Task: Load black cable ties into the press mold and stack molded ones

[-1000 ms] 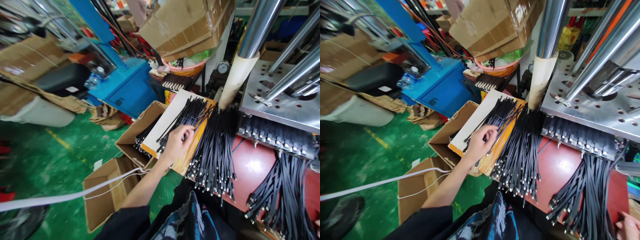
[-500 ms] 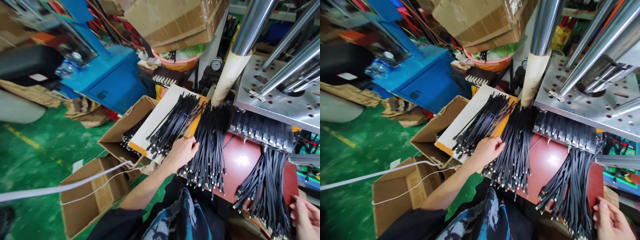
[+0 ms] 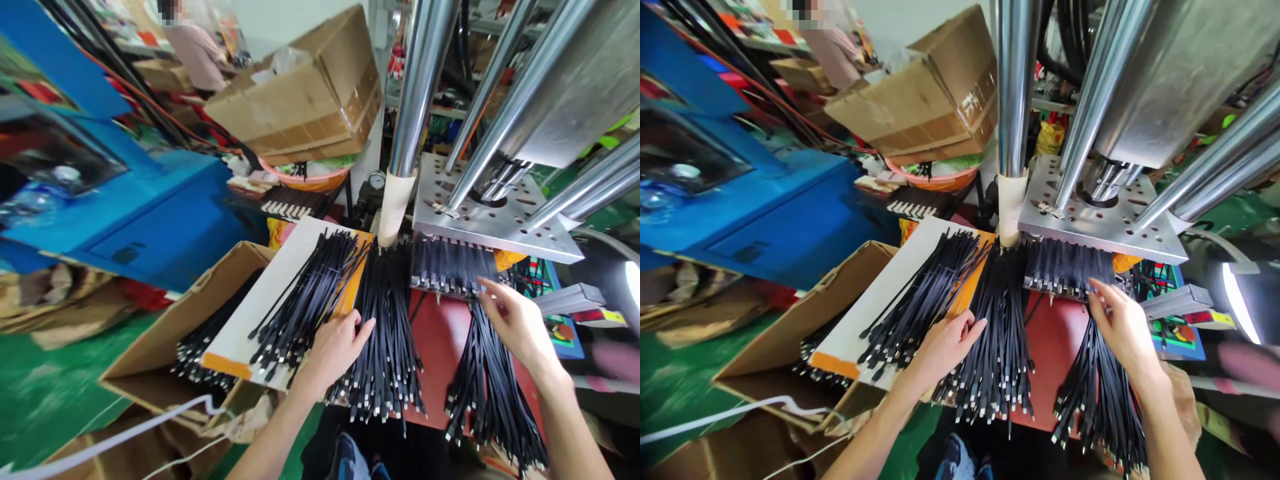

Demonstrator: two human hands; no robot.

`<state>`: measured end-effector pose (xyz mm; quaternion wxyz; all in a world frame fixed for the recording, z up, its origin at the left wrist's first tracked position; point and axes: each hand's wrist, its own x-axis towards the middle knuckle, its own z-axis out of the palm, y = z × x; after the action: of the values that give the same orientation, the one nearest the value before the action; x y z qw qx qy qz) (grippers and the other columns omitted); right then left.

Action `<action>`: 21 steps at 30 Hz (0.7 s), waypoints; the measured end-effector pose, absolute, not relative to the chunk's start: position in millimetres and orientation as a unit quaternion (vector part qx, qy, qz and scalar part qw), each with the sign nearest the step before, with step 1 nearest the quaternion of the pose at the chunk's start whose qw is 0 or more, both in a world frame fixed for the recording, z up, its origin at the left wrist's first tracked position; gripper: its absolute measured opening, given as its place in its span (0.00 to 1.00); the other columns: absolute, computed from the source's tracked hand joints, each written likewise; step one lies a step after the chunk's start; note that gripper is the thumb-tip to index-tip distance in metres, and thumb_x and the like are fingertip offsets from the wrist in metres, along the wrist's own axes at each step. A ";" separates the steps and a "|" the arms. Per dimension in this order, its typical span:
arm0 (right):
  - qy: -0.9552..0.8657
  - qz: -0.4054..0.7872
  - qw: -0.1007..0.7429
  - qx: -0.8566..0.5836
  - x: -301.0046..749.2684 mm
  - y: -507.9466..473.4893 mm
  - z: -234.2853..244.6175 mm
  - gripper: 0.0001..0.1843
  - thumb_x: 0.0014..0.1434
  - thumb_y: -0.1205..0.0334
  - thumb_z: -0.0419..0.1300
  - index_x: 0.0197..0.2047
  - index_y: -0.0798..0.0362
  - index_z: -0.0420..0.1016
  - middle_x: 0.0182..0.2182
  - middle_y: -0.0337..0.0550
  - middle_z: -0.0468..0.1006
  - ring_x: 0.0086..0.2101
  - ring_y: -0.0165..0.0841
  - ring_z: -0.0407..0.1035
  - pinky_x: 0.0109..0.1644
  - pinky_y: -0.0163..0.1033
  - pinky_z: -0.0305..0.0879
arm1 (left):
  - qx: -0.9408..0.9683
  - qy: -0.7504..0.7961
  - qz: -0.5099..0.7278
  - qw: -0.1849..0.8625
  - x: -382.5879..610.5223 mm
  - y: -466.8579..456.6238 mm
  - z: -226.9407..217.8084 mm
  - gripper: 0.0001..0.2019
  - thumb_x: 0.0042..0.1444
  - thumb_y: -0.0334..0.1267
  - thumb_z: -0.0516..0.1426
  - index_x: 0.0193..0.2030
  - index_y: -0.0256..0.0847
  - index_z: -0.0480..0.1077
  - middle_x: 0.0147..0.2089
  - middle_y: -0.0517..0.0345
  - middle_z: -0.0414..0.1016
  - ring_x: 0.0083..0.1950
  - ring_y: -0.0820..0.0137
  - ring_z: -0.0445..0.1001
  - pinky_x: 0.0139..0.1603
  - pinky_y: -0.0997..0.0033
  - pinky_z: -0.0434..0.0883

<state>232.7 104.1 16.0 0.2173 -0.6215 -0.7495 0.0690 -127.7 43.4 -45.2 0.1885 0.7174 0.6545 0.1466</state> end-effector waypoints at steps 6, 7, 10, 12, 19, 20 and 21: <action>-0.762 -0.080 0.104 -0.634 195.6 223.7 20.1 0.22 0.72 0.65 0.50 0.57 0.70 0.77 0.44 0.68 0.83 0.41 0.49 0.80 0.48 0.49 0.74 | 0.689 0.659 0.217 0.209 -130.1 39.6 -54.8 0.16 0.75 0.49 0.52 0.40 0.42 0.73 0.29 0.59 0.78 0.32 0.65 0.79 0.38 0.67 0.71; -0.762 -0.083 0.103 -0.633 192.9 235.0 21.5 0.22 0.72 0.65 0.49 0.56 0.71 0.78 0.43 0.69 0.83 0.40 0.48 0.79 0.49 0.48 0.73 | 0.685 0.657 0.232 0.214 -131.5 37.7 -57.1 0.15 0.75 0.48 0.53 0.43 0.42 0.74 0.29 0.59 0.78 0.32 0.65 0.80 0.39 0.67 0.72; -0.760 -0.093 0.101 -0.635 188.9 246.8 24.7 0.23 0.73 0.67 0.46 0.58 0.70 0.77 0.45 0.66 0.83 0.40 0.43 0.78 0.50 0.46 0.71 | 0.672 0.651 0.266 0.232 -135.2 29.3 -58.3 0.13 0.74 0.48 0.54 0.52 0.41 0.73 0.33 0.60 0.79 0.34 0.66 0.80 0.42 0.66 0.74; -0.753 -0.099 0.098 -0.643 189.8 238.5 22.8 0.24 0.74 0.66 0.45 0.60 0.68 0.76 0.45 0.67 0.83 0.39 0.44 0.78 0.49 0.47 0.71 | 0.664 0.649 0.290 0.232 -136.0 22.7 -53.5 0.12 0.73 0.46 0.55 0.54 0.42 0.73 0.39 0.57 0.80 0.38 0.66 0.80 0.45 0.65 0.76; -0.746 -0.100 0.062 -0.655 195.3 221.4 19.5 0.23 0.73 0.63 0.47 0.58 0.68 0.77 0.39 0.72 0.82 0.39 0.53 0.78 0.44 0.53 0.71 | 0.667 0.598 0.364 0.256 -128.4 9.0 -29.8 0.10 0.73 0.41 0.54 0.51 0.44 0.75 0.50 0.54 0.78 0.41 0.68 0.77 0.47 0.65 0.76; -0.753 -0.095 0.060 -0.649 193.5 227.6 23.3 0.23 0.72 0.65 0.47 0.57 0.69 0.78 0.42 0.73 0.82 0.41 0.53 0.78 0.46 0.53 0.70 | 0.668 0.591 0.370 0.262 -127.0 8.0 -28.0 0.10 0.73 0.41 0.54 0.51 0.44 0.75 0.51 0.53 0.78 0.39 0.69 0.76 0.45 0.66 0.76; -0.760 -0.090 0.060 -0.641 191.1 234.4 27.8 0.23 0.71 0.66 0.47 0.57 0.68 0.78 0.44 0.73 0.82 0.42 0.52 0.77 0.48 0.52 0.70 | 0.669 0.585 0.374 0.266 -125.8 6.7 -26.6 0.10 0.73 0.41 0.54 0.50 0.44 0.75 0.52 0.53 0.78 0.38 0.70 0.76 0.44 0.66 0.76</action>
<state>191.1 234.4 27.8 0.0596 -0.6411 -0.7597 -0.0904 -125.8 6.7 -26.6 0.2661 0.6689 0.5848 0.3737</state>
